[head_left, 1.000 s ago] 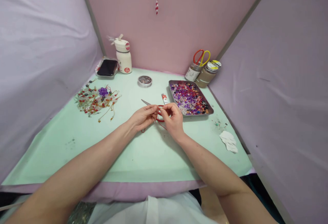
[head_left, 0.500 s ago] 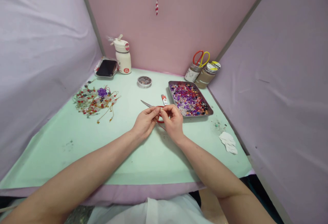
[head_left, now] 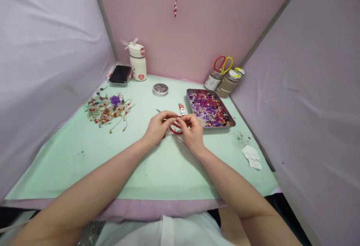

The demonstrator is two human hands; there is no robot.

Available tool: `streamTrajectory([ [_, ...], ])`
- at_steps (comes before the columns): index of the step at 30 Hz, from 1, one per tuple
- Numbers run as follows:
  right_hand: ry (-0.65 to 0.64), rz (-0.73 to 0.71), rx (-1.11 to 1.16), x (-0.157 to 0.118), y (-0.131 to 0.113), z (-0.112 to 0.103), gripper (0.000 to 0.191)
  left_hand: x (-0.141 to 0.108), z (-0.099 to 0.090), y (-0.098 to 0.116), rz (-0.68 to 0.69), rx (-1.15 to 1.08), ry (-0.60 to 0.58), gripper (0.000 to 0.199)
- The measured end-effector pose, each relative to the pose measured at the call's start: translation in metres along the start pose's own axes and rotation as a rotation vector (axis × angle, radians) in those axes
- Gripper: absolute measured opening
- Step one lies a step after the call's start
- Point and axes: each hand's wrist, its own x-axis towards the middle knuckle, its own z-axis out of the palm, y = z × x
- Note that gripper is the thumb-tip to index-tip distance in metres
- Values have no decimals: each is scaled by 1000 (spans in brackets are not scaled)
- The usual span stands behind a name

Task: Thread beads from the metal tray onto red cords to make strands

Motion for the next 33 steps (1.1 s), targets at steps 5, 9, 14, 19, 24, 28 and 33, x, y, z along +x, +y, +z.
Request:
streamTrajectory([
  [5, -24, -33, -38, 0, 0, 0, 11, 0, -4, 3, 172, 228, -51, 11],
  [9, -59, -51, -70, 1, 2, -1, 11, 1, -8, 2, 214, 293, -105, 15],
  [14, -71, -69, -108, 2, 2, -3, 11, 3, -12, 0, 241, 362, -144, 13],
  [19, -126, -113, -147, 3, 3, -5, 10, 7, -18, 1, 338, 533, -270, 16],
  [24, -219, -137, -199, 4, 6, -6, 11, 9, -21, 4, 357, 654, -370, 18],
  [28, -231, -144, -237, 5, 8, -8, 10, 8, -21, 4, 379, 709, -374, 19],
  [33, -182, -128, -265, 10, 5, -17, 10, 12, -24, 0, 372, 688, -290, 16],
])
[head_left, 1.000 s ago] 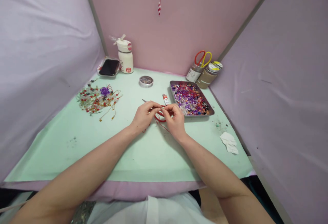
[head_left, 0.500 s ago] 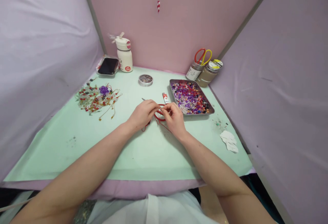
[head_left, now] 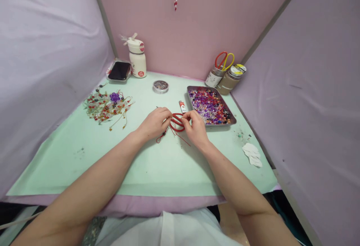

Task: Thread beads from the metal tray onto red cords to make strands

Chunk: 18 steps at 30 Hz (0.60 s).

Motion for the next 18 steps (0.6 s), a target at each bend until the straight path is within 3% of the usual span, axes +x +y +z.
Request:
streamTrajectory([
  [2, -93, -16, 6, 0, -3, -4, 9, 1, 0, -2, -20, -10, 25, 15],
  [7, -535, -208, -40, -9, -12, -2, 18, 1, -1, -3, -55, 39, 62, 15],
  [11, -670, -356, -56, -16, -15, 4, 27, 1, -3, -2, -71, 82, 117, 16],
  [14, -568, -353, -30, -15, -17, 1, 32, 1, -4, 0, -68, 108, 133, 15],
  [18, -144, -224, 24, -9, -16, -5, 23, 0, -4, 4, -6, 73, 100, 15],
])
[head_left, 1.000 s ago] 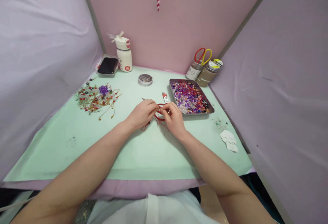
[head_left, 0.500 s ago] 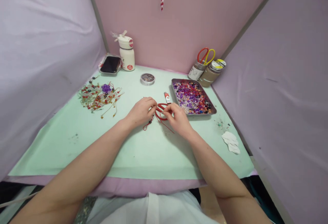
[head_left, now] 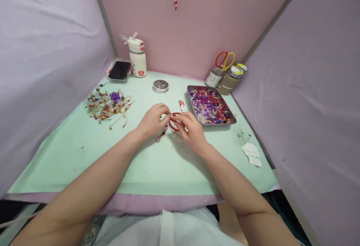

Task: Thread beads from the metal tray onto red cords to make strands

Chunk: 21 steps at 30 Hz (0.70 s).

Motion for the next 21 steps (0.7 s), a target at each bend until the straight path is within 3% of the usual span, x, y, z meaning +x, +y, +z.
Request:
streamTrajectory([
  [3, 134, 45, -21, 2, 6, 0, 17, -1, 2, 4, 43, -63, -38, 15],
  [10, 139, -35, -108, 2, 17, 6, 12, -2, 3, 15, -10, -230, -87, 13],
  [13, 147, -16, -91, 2, 17, 7, 11, 0, -1, 17, -166, -488, -59, 10],
  [17, 133, 30, -13, 3, 15, 11, 11, 2, -10, 16, -408, -1010, -14, 9],
  [21, 77, 66, 19, 4, 17, 22, 11, 2, -18, 16, -495, -1361, -26, 4],
])
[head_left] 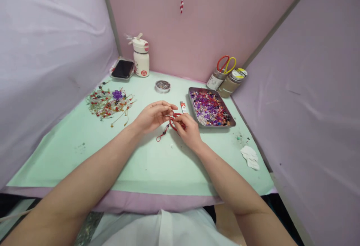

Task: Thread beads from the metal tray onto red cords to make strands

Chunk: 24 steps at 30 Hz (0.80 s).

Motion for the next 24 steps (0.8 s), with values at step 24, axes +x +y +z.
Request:
streamTrajectory([
  [24, 24, 124, 202, 1, -6, 2, 10, 0, 4, -7, -12, -117, -1, 6],
])
